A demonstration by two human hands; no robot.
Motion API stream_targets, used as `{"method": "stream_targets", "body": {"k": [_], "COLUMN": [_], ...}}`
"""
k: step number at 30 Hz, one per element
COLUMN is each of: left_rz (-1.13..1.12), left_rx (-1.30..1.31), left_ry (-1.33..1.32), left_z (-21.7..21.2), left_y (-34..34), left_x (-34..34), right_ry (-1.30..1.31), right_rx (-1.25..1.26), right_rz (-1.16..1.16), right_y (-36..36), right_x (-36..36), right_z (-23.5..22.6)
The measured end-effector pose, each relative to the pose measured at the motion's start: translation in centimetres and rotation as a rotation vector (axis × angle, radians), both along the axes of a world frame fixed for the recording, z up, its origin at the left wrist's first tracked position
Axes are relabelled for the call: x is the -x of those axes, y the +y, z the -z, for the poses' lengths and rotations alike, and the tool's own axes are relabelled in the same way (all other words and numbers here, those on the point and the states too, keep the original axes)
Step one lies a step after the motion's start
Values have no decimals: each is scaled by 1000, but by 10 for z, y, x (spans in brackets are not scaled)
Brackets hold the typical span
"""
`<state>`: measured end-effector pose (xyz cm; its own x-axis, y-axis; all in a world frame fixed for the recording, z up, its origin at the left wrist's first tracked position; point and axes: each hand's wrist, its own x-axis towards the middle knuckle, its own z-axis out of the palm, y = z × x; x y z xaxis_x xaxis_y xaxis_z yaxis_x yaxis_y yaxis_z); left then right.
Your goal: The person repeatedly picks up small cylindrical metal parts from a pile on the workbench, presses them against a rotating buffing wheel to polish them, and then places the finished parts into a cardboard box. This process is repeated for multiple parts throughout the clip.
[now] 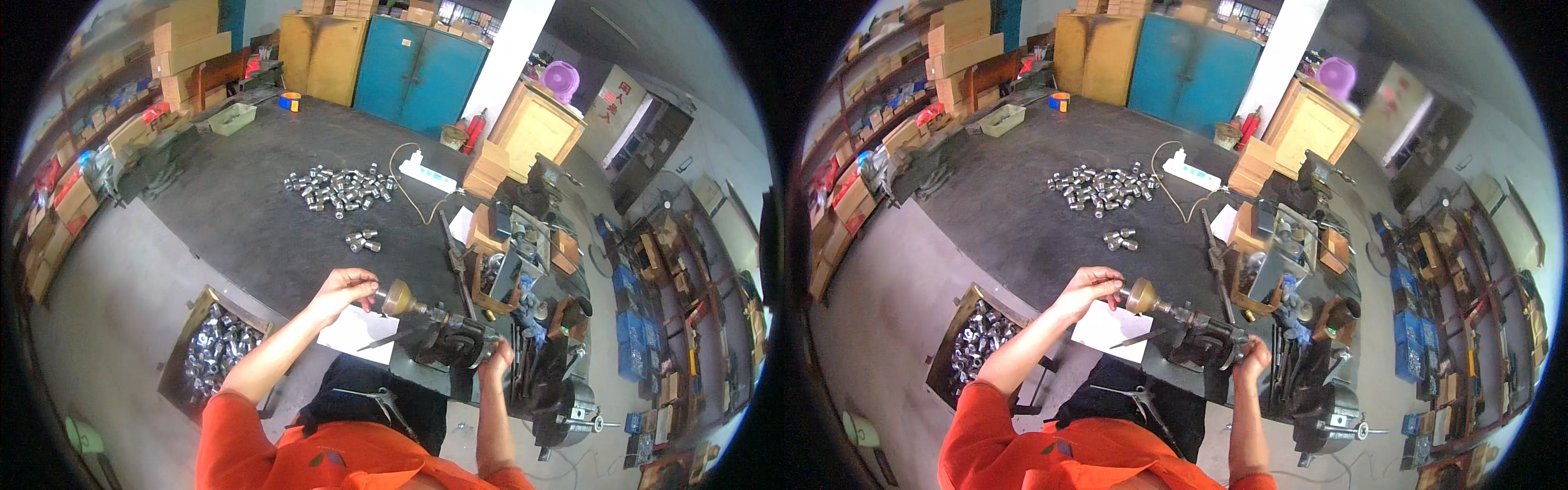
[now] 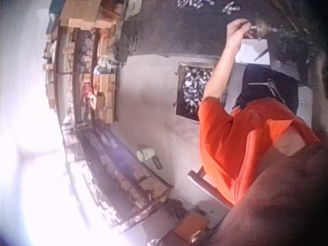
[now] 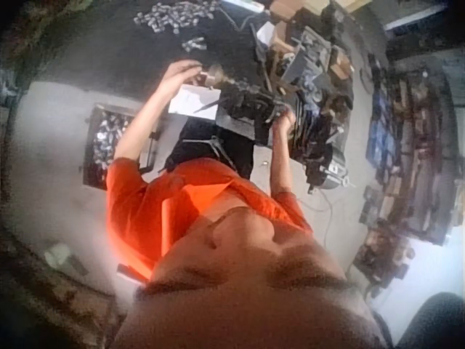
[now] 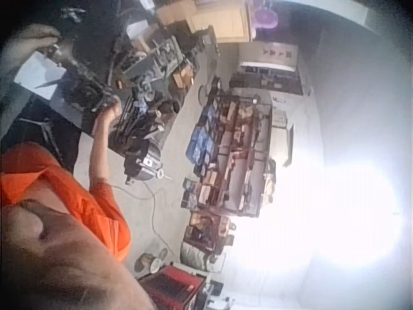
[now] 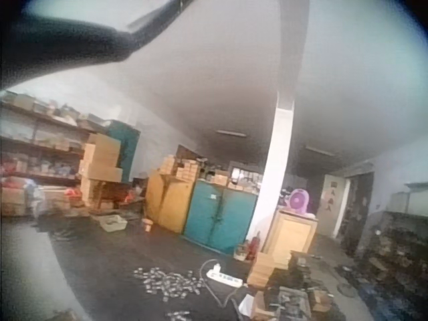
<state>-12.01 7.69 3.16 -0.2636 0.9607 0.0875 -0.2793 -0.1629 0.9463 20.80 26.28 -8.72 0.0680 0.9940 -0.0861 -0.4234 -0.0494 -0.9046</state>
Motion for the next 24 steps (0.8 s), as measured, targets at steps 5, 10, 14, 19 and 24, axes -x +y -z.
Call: {"method": "stream_targets", "body": {"k": [5, 10, 14, 19, 24], "left_rz": [-77, -290, -457, -377, -390], "left_rx": [129, 418, 709, 946, 1005], "left_ry": [176, 391, 611, 1394, 1521], "left_z": [14, 36, 51, 76, 28], "left_y": [-39, -141, -206, -268, -203], "left_x": [19, 56, 68, 74, 79], "right_ry": [-66, 83, 169, 182, 121], "right_rx": [-325, -517, -582, -354, -77], "right_rz": [-37, -90, -198, -204, -108], "right_y": [20, -18, -61, -88, -68], "right_x": [24, 17, -7, -22, -13], "right_z": [-69, -112, -117, -78, -32]}}
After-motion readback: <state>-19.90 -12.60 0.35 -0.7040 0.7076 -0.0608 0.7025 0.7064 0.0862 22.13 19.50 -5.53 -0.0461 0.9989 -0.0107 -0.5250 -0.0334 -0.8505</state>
